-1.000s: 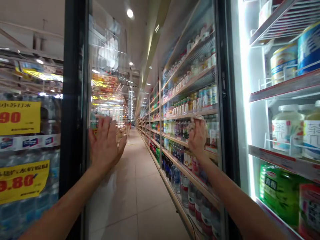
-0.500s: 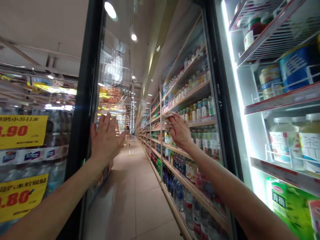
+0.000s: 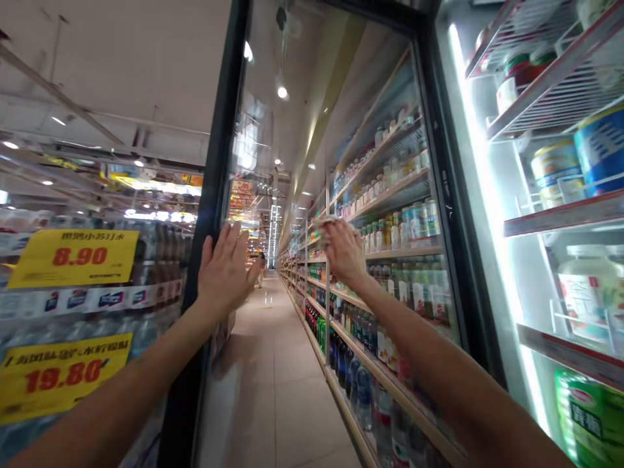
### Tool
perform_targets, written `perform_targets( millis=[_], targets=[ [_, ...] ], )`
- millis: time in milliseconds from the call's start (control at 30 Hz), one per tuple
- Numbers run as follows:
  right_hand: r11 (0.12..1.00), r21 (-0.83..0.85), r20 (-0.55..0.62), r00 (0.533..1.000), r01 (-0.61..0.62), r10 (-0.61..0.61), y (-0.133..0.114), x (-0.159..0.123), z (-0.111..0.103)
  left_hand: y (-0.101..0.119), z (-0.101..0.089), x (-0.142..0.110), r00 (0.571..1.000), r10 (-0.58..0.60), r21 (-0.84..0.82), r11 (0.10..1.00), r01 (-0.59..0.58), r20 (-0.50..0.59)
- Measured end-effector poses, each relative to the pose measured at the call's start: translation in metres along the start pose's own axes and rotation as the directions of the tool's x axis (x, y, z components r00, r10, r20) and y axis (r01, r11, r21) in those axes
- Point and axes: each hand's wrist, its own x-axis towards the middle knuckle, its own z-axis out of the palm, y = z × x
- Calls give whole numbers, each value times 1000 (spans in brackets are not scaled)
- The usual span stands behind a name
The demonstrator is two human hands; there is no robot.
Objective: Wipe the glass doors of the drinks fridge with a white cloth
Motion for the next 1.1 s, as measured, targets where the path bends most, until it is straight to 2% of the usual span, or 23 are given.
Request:
perform_targets(
  millis=[67,100,133,167,233,300,367,400,467,533,567,633,700,733,767,800,833,867,900,933,967,1033,1100],
  targets=[
    [956,1,-111,950,-295,293,5,15,-2,-5,-7,4,1000,-3,2,1000,3,-15],
    [933,13,-139,923,-360,358,2,22,-1,-7,-10,5,1000,-16,0,1000,16,-18],
    [936,22,-137,926,-352,352,-5,27,1,-9,-13,7,999,-37,-4,999,37,-22],
    [958,29,-110,952,-285,287,-18,28,5,-11,-15,8,998,-62,-7,998,62,-26],
    [998,47,-24,999,-32,33,-50,25,14,-13,-18,9,994,-102,-10,995,101,-35],
    [967,85,51,968,241,-246,-78,19,22,-16,-21,8,993,-115,-10,993,114,-42],
    [910,112,90,908,400,-410,-89,19,24,-19,-23,6,993,-116,-10,993,115,-36],
    [920,105,86,918,377,-386,-88,22,23,-20,-25,5,993,-116,-12,993,116,-31],
    [986,67,29,988,149,-152,-81,30,21,-22,-27,3,993,-118,-17,993,118,-21],
    [999,51,-32,999,-20,22,-81,31,21,-22,-28,1,993,-119,-26,993,119,-14],
    [999,52,-37,999,-13,15,-85,26,21,-22,-28,1,992,-123,-30,992,122,-15],
    [980,68,9,982,187,-188,-99,8,25,-20,-27,-1,992,-127,-33,991,126,-18],
    [881,102,70,880,462,-469,-111,-12,28,-19,-26,-3,993,-120,-30,992,119,-19],
    [823,119,88,819,556,-567,-112,-19,29,-18,-25,-5,993,-114,-29,993,114,-18],
    [793,127,96,788,596,-608,-110,-22,29,-17,-24,-6,994,-108,-29,994,108,-16],
    [814,122,90,811,567,-578,-104,-21,28,-16,-24,-7,995,-101,-29,994,101,-11],
    [879,103,71,878,465,-473,-95,-18,26,-15,-23,-8,995,-95,-30,995,95,-5],
    [947,79,40,948,311,-315,-85,-14,24,-13,-22,-9,996,-89,-32,995,89,-1],
    [987,58,5,988,153,-153,-76,-11,23,-11,-21,-11,996,-84,-34,996,84,1],
    [998,46,-24,999,44,-43,-68,-11,21,-9,-20,-12,997,-77,-36,996,77,3],
    [999,39,-35,999,8,-7,-62,-14,19,-7,-19,-14,998,-69,-38,997,69,7],
    [989,43,3,990,144,-144,-53,-30,15,-1,-16,-17,999,-50,-42,998,51,16],
    [926,69,76,924,370,-375,-43,-48,10,5,-12,-22,999,-30,-54,998,32,30]
  ],
)
